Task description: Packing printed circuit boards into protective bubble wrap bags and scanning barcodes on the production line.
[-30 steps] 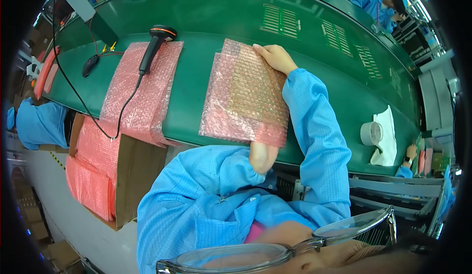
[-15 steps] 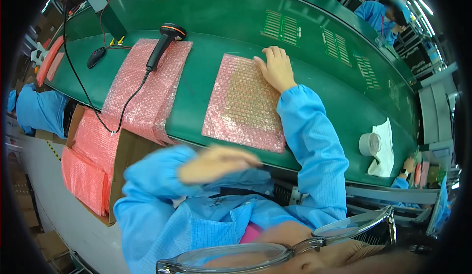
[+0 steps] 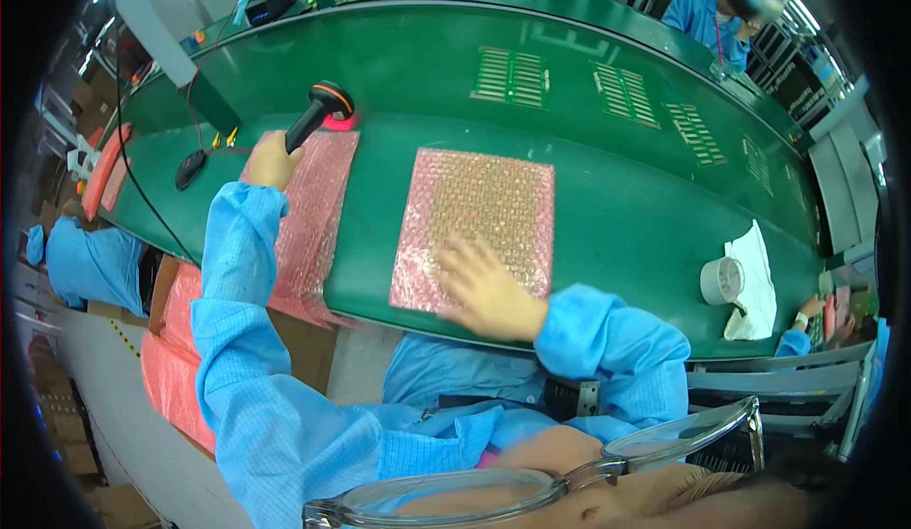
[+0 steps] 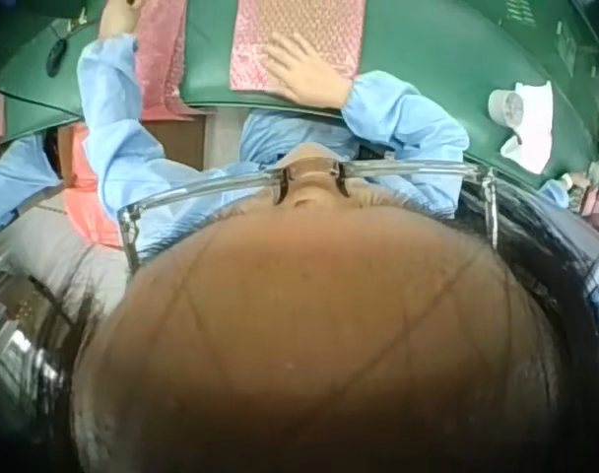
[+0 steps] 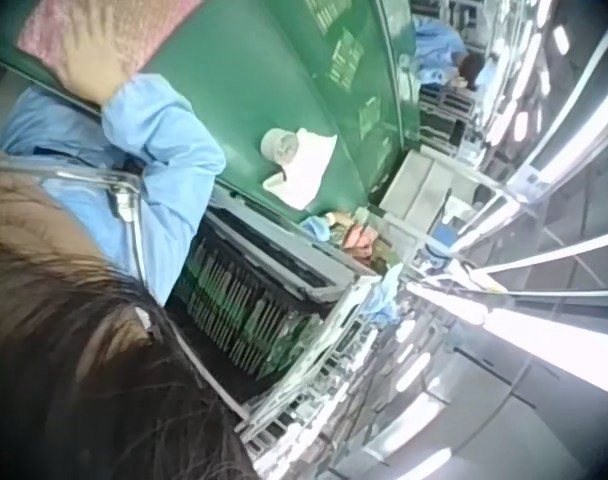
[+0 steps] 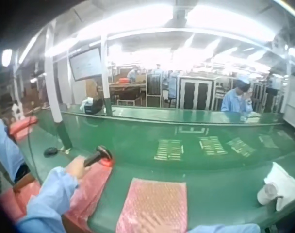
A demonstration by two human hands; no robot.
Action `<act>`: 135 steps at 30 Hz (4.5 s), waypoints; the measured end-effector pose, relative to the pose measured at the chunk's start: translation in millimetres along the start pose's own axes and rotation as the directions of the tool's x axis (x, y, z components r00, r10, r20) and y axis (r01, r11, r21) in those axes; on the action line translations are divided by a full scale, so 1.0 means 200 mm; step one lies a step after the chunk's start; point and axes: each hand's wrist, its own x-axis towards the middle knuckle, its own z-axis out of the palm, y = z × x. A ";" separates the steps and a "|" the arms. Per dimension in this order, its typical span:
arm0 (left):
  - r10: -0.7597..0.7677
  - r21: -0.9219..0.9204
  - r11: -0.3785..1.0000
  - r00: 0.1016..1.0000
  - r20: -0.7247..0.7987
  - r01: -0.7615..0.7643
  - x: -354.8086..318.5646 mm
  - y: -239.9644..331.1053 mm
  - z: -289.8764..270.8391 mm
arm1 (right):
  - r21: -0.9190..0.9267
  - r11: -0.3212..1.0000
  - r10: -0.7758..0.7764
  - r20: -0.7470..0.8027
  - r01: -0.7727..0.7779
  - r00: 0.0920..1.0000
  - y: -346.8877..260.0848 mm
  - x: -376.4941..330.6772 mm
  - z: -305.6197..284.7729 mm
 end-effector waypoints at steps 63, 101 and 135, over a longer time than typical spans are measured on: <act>0.363 -0.285 0.911 0.909 0.205 -0.299 0.64 0.74 0.32 | -0.089 0.981 -0.181 -0.068 0.175 0.981 0.08 -0.28 0.11; 0.506 -0.583 0.745 0.844 0.178 -0.324 0.71 2.20 0.84 | -0.230 0.959 -0.162 0.028 0.164 0.986 0.08 -0.28 0.19; 0.573 -0.739 0.611 0.803 0.166 -0.283 0.26 3.79 1.29 | -0.101 0.994 0.022 -0.175 -0.040 0.984 0.47 -0.50 0.28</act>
